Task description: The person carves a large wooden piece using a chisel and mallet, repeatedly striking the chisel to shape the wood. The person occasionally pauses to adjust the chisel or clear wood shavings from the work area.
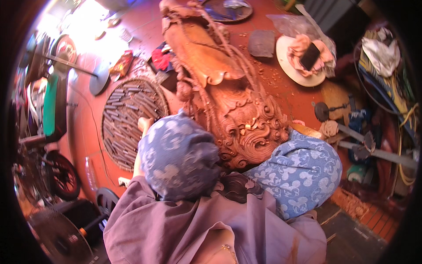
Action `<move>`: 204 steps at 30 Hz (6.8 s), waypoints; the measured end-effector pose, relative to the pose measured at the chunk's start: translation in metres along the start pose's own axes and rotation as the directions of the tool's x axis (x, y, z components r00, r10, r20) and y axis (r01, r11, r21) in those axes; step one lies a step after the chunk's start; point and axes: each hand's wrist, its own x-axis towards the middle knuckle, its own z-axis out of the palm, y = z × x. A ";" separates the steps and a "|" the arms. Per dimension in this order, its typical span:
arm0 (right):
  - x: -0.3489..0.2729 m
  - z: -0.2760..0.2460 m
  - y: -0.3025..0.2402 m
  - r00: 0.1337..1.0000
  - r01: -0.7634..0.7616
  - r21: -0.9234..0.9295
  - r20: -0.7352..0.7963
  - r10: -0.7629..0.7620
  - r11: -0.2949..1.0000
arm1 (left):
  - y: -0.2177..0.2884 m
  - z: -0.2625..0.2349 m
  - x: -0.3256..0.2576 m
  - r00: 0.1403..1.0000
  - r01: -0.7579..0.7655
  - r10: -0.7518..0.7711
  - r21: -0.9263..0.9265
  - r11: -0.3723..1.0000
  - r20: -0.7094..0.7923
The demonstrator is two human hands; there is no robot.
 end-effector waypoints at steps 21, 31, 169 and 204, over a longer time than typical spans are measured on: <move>0.034 0.014 -0.038 0.919 -0.192 -0.051 0.342 0.198 0.980 | 0.312 -0.187 -0.282 -0.639 -0.452 0.737 -0.883 -0.127 0.221; 0.041 0.015 -0.113 0.916 -0.149 -0.181 0.345 0.205 0.972 | 0.351 -0.115 -0.287 -0.665 -0.369 0.742 -0.825 -0.428 -0.088; 0.102 0.082 -0.177 0.863 0.498 -0.492 0.359 -0.355 0.714 | 0.349 -0.093 -0.262 -0.471 -0.347 0.839 -0.817 -0.461 -0.274; 0.106 0.084 -0.169 0.825 0.558 -0.462 0.403 -0.397 0.690 | 0.345 -0.085 -0.261 -0.396 -0.450 0.881 -0.781 -0.433 -0.260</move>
